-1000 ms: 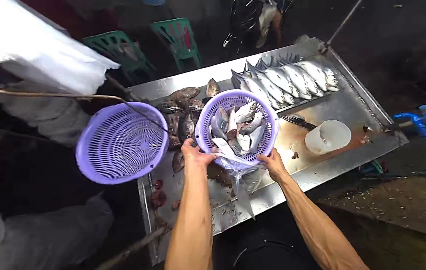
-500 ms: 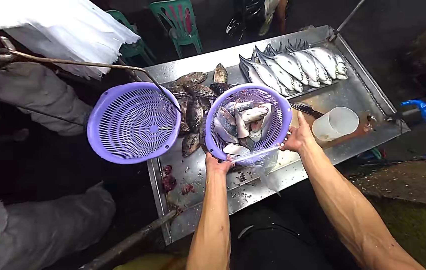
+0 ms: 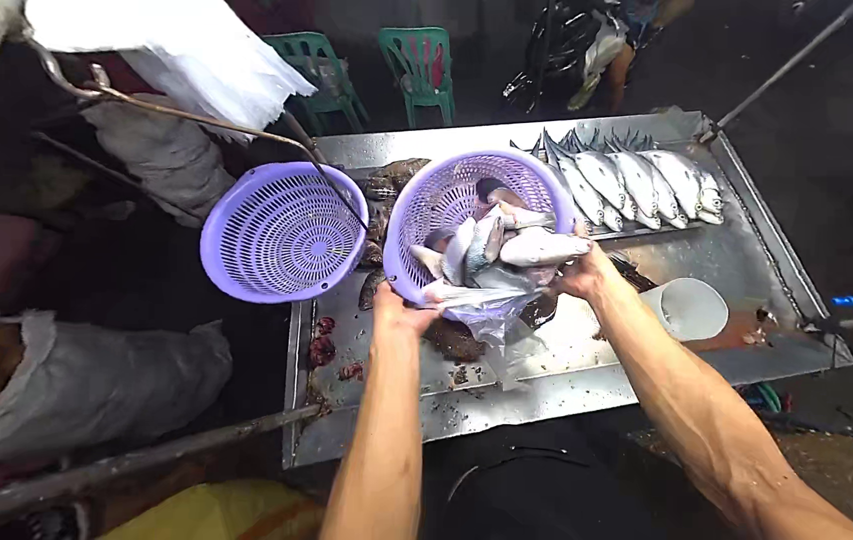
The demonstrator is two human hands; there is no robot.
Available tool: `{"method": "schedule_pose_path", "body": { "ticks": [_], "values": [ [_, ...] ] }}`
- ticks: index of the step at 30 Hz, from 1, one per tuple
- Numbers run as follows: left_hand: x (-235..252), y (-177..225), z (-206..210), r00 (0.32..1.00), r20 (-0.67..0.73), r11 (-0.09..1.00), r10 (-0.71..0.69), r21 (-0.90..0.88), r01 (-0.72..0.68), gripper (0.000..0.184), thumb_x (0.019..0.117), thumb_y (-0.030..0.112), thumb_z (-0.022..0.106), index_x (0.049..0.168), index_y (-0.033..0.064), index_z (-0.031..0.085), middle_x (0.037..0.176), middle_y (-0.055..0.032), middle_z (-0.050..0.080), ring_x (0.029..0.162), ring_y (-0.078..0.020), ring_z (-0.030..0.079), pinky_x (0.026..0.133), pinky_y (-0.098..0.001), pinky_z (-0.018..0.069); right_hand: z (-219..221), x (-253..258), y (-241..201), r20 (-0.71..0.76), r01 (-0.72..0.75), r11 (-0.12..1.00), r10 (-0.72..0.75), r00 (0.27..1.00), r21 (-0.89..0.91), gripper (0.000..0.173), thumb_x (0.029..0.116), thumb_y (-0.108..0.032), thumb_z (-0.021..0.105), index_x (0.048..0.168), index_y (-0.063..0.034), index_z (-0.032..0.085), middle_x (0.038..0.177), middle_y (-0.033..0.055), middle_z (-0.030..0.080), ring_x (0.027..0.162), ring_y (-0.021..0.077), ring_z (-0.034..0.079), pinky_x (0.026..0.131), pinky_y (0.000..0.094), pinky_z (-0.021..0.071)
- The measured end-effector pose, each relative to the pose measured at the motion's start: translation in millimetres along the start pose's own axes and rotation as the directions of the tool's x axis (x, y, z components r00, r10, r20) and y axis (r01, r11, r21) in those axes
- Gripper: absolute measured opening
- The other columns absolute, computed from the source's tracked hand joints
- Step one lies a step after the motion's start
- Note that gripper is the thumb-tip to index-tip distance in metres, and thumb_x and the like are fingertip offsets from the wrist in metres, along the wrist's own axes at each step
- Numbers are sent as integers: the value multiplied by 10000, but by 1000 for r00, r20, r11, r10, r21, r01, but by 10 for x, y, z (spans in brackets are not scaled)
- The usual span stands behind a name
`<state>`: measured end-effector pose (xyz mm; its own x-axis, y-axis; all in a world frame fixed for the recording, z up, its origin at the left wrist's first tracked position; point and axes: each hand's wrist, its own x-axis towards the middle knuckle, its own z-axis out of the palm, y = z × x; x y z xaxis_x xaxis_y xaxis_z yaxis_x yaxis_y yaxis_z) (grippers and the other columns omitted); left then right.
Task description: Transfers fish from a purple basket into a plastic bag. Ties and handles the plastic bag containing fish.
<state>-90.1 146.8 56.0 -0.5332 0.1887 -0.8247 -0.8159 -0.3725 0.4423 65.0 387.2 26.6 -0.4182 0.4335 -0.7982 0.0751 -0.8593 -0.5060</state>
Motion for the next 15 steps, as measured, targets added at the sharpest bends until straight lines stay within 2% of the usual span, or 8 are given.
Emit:
{"method": "schedule_pose_path", "body": {
  "ticks": [2, 4, 5, 8, 10, 11, 13, 15],
  "values": [
    [-183, -83, 79, 1000, -8, 999, 20, -39, -21, 549, 1015, 604, 365, 1361, 182, 435, 1193, -159, 570, 982, -325, 622, 772, -565, 543, 36, 93, -81, -86, -32, 999, 30, 996, -29, 854, 871, -883, 354, 1370, -203, 484, 1229, 130, 593, 1030, 297, 609, 761, 535, 530],
    [-358, -214, 44, 1000, 8, 997, 5, -83, -4, 651, 1023, 649, 296, 1521, 232, 345, 1390, -182, 512, 1152, -366, 593, 870, -591, 528, 45, 112, -157, -97, -53, 998, 50, 994, -25, 870, 892, -869, 302, 1440, -210, 449, 1307, 133, 592, 1133, 306, 604, 840, 579, 530],
    [-388, -281, -18, 1000, 11, 994, -15, -106, 16, 675, 1026, 650, 288, 1578, 260, 278, 1482, -194, 454, 1237, -389, 558, 918, -604, 516, 39, 55, -212, -105, -54, 998, 49, 993, -45, 855, 900, -856, 288, 1444, -215, 443, 1307, 133, 585, 1122, 304, 603, 822, 561, 532],
    [-318, -574, -103, 996, -22, 984, -86, -156, 81, 677, 1021, 627, 281, 1588, 257, 257, 1442, -218, 472, 1148, -388, 591, 854, -572, 538, 24, -97, -366, -184, 28, 999, -33, 982, -27, 872, 925, -830, 272, 1491, -189, 442, 1366, 180, 557, 1122, 341, 587, 807, 571, 516],
    [-256, -739, -81, 995, -32, 973, -97, -212, 88, 669, 1022, 606, 307, 1586, 251, 251, 1429, -213, 476, 1116, -374, 596, 836, -554, 540, 113, 41, -240, -225, 190, 981, -176, 958, 39, 720, 990, -705, 387, 1440, -146, 457, 1256, 133, 594, 1072, 263, 611, 838, 509, 541],
    [-202, -748, -88, 996, -30, 969, -86, -237, 76, 667, 1024, 604, 306, 1584, 247, 250, 1449, -208, 460, 1147, -373, 583, 856, -559, 533, 122, 95, -154, -207, 245, 969, -234, 950, 30, 672, 1022, -636, 435, 1453, -121, 454, 1285, 139, 596, 1114, 263, 615, 888, 505, 549],
    [-59, -627, -157, 998, -31, 962, -57, -271, 46, 689, 1012, 634, 294, 1581, 248, 253, 1483, -206, 434, 1220, -392, 552, 896, -605, 514, 44, 79, -169, -144, 96, 989, -112, 983, -115, 777, 962, -754, 405, 1460, -159, 457, 1331, 127, 579, 1103, 253, 605, 837, 471, 536],
    [9, -571, -147, 998, -43, 966, -48, -254, 36, 675, 984, 634, 335, 1551, 269, 291, 1425, -188, 474, 1169, -377, 571, 857, -616, 514, -19, -20, -220, -138, -22, 987, 0, 990, -158, 868, 883, -843, 405, 1443, -185, 492, 1318, 127, 595, 1054, 270, 629, 745, 474, 541]
  ]
}}
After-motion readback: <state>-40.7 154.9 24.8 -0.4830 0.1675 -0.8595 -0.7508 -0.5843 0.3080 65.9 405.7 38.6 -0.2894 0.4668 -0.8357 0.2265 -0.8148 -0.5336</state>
